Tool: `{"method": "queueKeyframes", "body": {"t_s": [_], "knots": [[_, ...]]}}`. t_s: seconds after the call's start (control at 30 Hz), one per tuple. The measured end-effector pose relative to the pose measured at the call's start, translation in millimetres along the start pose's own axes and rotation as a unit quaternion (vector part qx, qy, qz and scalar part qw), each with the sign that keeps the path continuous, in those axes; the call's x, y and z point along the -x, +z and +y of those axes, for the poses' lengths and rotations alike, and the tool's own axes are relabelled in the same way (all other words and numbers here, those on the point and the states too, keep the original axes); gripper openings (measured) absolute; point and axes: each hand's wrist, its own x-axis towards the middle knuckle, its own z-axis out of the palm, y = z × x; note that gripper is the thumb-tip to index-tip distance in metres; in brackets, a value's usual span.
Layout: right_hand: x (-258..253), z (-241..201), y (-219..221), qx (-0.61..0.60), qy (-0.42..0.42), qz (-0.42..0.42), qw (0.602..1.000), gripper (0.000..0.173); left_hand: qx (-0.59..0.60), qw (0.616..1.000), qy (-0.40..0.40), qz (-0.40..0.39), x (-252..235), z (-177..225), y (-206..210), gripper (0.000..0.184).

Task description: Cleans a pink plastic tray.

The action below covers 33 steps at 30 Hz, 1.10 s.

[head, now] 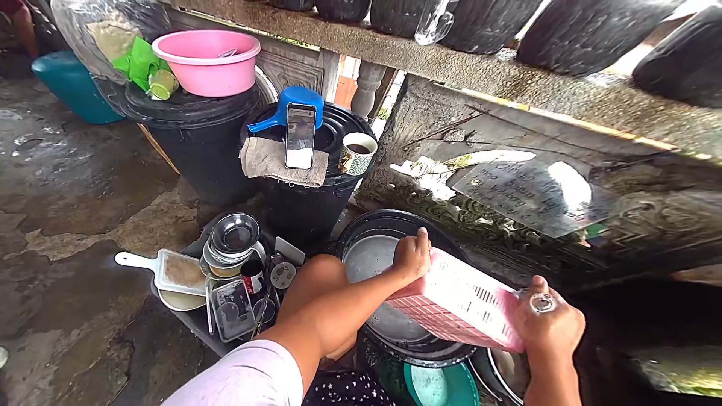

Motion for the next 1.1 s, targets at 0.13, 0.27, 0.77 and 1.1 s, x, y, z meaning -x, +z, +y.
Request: {"method": "queueKeyframes", "body": {"t_s": [0.13, 0.27, 0.77, 1.1], "knots": [[7.3, -63.3, 3.7, 0.101, -0.128, -0.018, 0.986, 0.052, -0.256, 0.961, 0.067, -0.086, 22.6, 7.3, 7.8, 0.071], [3.4, -84.0, 28.7, -0.038, -0.219, -0.005, 0.975, 0.038, -0.187, 0.976, 0.006, -0.111, 28.2, 18.7, 4.6, 0.061], [46.3, -54.1, 55.2, -0.105, 0.028, -0.026, 0.994, 0.045, -0.205, 0.975, -0.074, 0.051, 7.6, -5.0, -4.5, 0.08], [11.7, 35.3, 60.3, -0.194, 0.087, -0.025, 0.977, 0.048, -0.204, 0.977, 0.005, -0.062, 38.3, 13.7, -8.7, 0.056]]}}
